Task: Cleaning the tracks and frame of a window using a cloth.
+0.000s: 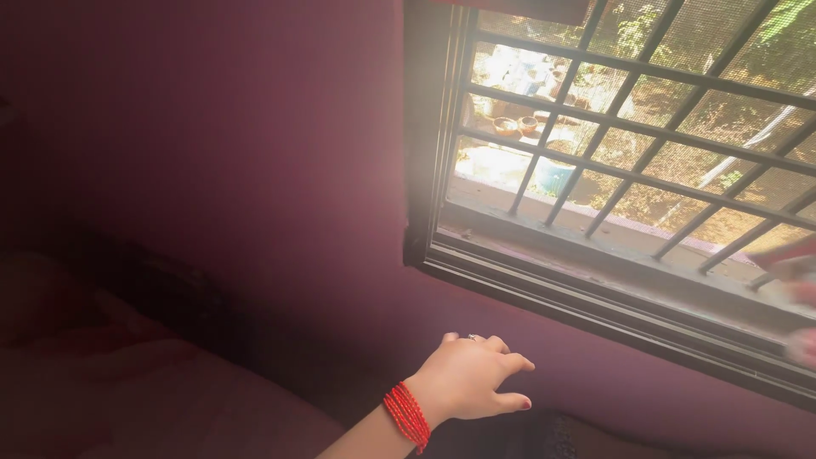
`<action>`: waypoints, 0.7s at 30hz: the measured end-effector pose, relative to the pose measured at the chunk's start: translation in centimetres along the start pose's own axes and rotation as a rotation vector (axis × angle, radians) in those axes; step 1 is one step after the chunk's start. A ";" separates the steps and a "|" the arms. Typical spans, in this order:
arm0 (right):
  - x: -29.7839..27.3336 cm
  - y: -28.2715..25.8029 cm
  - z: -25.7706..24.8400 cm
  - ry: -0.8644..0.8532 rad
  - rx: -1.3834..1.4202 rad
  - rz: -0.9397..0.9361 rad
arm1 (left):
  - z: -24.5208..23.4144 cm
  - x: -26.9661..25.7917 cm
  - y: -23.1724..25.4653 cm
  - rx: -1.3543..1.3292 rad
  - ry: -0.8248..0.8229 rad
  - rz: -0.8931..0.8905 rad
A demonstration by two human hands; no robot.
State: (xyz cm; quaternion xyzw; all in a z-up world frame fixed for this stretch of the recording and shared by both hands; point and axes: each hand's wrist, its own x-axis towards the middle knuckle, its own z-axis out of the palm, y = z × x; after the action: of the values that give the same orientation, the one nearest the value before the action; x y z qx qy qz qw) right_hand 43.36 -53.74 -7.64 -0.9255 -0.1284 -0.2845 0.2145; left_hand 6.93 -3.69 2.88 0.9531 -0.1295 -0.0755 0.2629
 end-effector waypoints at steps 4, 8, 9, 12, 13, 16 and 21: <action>2.8 -7.6 -0.7 0.027 -0.177 -0.112 | 0.2 0.2 0.1 0.002 0.002 0.011; 1.2 -16.0 -3.3 -0.080 -0.357 -0.100 | 0.0 -0.1 -0.1 -0.003 0.022 0.015; 1.7 -17.4 -3.4 -0.199 -0.459 -0.024 | -0.1 -0.1 -0.1 0.003 0.011 -0.001; 4.1 -14.9 -1.7 -0.483 -0.159 0.278 | 0.0 -0.5 -0.5 0.013 0.052 0.010; 4.7 -14.3 -1.3 -0.485 -0.157 0.277 | 0.0 -0.6 -0.5 0.013 0.052 0.007; 5.8 -12.4 -0.7 -0.560 0.300 0.381 | 0.3 -0.7 -0.4 0.003 0.017 -0.013; 6.0 -14.5 -3.2 -0.712 0.395 0.662 | 0.4 -0.3 0.7 -0.025 -0.010 0.006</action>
State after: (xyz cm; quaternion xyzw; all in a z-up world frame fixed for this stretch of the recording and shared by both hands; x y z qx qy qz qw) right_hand 41.49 -41.81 2.93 -0.8978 0.0546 0.1602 0.4065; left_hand 6.42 -4.36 2.86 0.9490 -0.1329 -0.0809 0.2742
